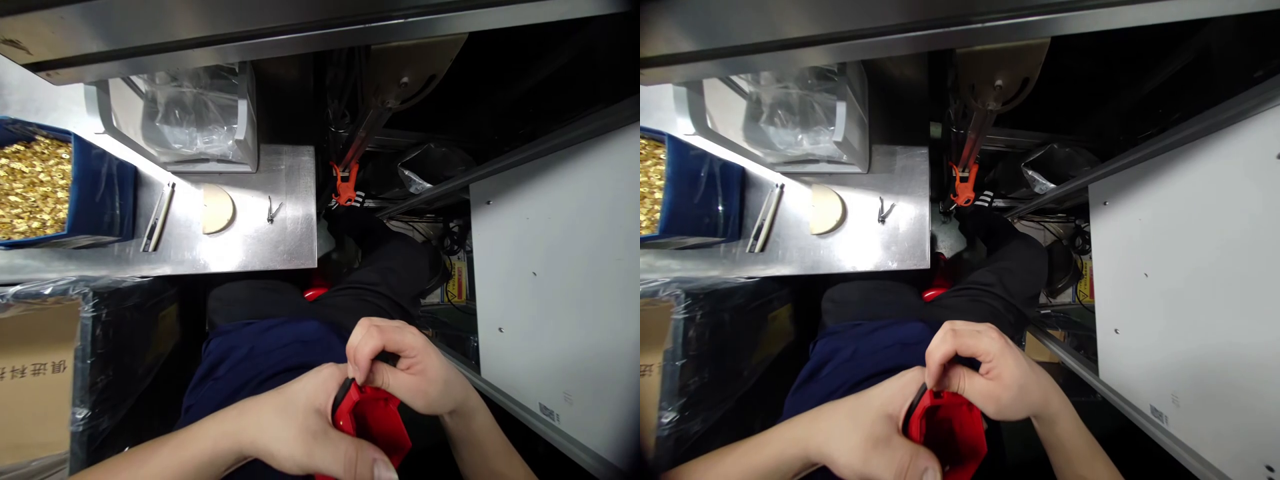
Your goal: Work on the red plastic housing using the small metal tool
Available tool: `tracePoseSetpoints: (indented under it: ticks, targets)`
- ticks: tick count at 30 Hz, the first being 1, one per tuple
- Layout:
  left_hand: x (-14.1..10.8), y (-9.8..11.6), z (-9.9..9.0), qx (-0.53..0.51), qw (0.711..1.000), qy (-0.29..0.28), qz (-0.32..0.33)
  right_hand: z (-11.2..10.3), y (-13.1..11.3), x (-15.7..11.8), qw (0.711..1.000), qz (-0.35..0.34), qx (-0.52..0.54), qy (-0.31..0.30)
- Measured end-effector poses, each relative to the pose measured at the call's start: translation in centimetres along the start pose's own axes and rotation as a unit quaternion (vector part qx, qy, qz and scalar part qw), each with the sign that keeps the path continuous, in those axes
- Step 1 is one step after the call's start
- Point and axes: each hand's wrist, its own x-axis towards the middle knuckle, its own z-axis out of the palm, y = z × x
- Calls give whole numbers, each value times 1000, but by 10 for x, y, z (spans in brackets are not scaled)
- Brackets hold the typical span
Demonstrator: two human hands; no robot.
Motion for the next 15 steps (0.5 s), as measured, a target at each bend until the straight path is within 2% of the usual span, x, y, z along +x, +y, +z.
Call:
tracePoseSetpoints:
  ticks: [5, 10, 15]
  targets:
    - [1, -4, -3, -7, 1000, -6, 15, 1, 11, 0, 999, -43, 13, 28]
    - [0, -7, -4, 4, 1000, 11, 16, 3, 13, 0, 999, -36, 17, 7]
    - [0, -5, -5, -10, 1000, 23, 8, 4, 14, -6, 999, -25, -22, 32]
